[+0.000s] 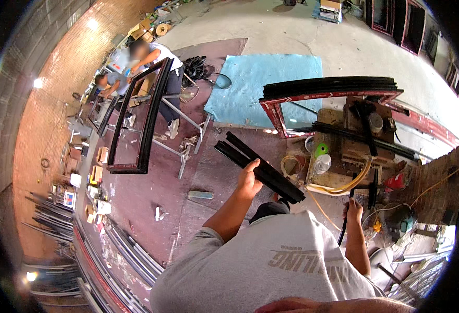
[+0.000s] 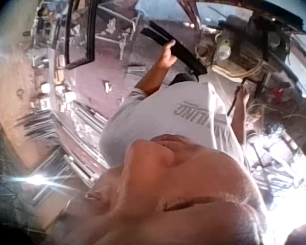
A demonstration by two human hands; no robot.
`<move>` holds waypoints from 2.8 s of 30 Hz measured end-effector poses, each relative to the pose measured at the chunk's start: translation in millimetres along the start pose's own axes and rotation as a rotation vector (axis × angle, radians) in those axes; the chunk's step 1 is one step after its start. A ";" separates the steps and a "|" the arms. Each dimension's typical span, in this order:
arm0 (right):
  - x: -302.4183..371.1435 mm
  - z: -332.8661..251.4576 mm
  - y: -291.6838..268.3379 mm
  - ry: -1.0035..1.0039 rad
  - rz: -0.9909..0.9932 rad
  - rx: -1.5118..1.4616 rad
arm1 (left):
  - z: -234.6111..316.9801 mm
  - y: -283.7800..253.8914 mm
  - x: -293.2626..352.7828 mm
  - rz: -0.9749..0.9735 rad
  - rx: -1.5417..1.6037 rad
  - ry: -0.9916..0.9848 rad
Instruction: The person repeatedly picks up black frame profiles and places them into a miter saw jig to cut them. Another person assembles the cut pieces into window frames in the background. The camera wearer continues the repetitive cycle of loading and cutting profiles.
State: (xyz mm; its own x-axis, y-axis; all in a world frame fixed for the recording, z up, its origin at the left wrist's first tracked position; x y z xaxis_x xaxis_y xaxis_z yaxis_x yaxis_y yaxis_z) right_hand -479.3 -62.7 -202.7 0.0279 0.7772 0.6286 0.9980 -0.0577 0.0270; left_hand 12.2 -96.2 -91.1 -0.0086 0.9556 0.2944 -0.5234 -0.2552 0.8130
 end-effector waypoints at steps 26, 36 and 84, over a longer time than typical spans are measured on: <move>-21.6 3.4 -10.1 -0.036 -0.008 0.029 | 22.7 -19.6 3.5 -0.088 0.142 0.097; -57.5 32.4 -28.7 -0.034 -0.029 0.093 | 36.3 -6.4 39.4 -0.113 0.120 0.163; -22.2 32.6 -7.3 -0.071 -0.161 -0.108 | 14.9 -9.4 89.8 -0.021 0.062 0.141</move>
State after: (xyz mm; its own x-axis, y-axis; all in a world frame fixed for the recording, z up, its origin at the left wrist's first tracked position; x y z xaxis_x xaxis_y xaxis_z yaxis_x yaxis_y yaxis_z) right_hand -485.4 -59.2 -242.2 -0.1240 0.8236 0.5535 0.9781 0.0073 0.2081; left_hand 29.1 -10.2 -64.8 -0.1200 0.9709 0.2072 -0.4708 -0.2394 0.8491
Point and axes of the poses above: each hand's wrist, its own x-axis away from the middle knuckle, its own y-axis out of the palm, z = x × y, the point moved 10 cm from there along -x, towards the middle knuckle, and after that the axes turned 14 degrees about -z, right-handed, at the moved point
